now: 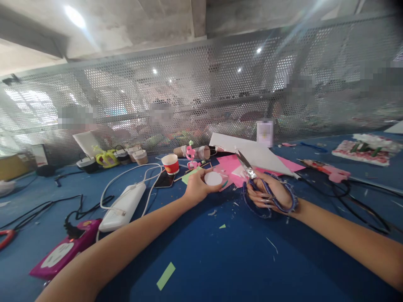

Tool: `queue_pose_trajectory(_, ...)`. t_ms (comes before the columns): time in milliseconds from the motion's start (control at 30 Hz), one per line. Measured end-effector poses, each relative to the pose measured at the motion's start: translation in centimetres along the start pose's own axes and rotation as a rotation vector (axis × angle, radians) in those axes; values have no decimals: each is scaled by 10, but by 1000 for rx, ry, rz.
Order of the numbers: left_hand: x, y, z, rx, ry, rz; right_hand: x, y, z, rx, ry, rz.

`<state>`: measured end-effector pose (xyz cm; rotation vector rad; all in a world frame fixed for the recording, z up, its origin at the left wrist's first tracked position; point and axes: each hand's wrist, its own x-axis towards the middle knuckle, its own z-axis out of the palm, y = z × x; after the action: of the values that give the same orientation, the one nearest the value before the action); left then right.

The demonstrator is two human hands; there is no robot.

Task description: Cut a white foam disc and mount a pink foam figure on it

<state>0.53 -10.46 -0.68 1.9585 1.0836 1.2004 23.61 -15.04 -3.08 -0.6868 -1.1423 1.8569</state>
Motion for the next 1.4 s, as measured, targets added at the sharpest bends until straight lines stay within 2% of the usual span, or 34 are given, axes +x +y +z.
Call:
queue_pose_trajectory(133, 1, 0, -2, -8, -32, 61, 0, 0, 0, 1, -3, 3)
queue_pose_trajectory(433, 6, -14, -5, 19, -81, 216, 1, 0, -1, 0, -1, -12)
queue_pose_trajectory(667, 8, -18, -4, 51, -59, 205, 0, 0, 0, 2, 3, -10)
queue_pose_trajectory(867, 11, -25, -1, -36, -77, 232, 1, 0, 0, 10, -7, -11)
queue_pose_trajectory(1200, 4, -11, -1, 68, 65, 116, -1, -1, 1, -1, -3, -10)
queue_pose_trajectory(1300, 4, -10, -2, 31, 55, 73, -1, -1, 1, -9, -7, -15)
queue_pose_trajectory(1400, 6, -13, -4, -54, 17, 107, -1, -1, 2, -7, 4, -16)
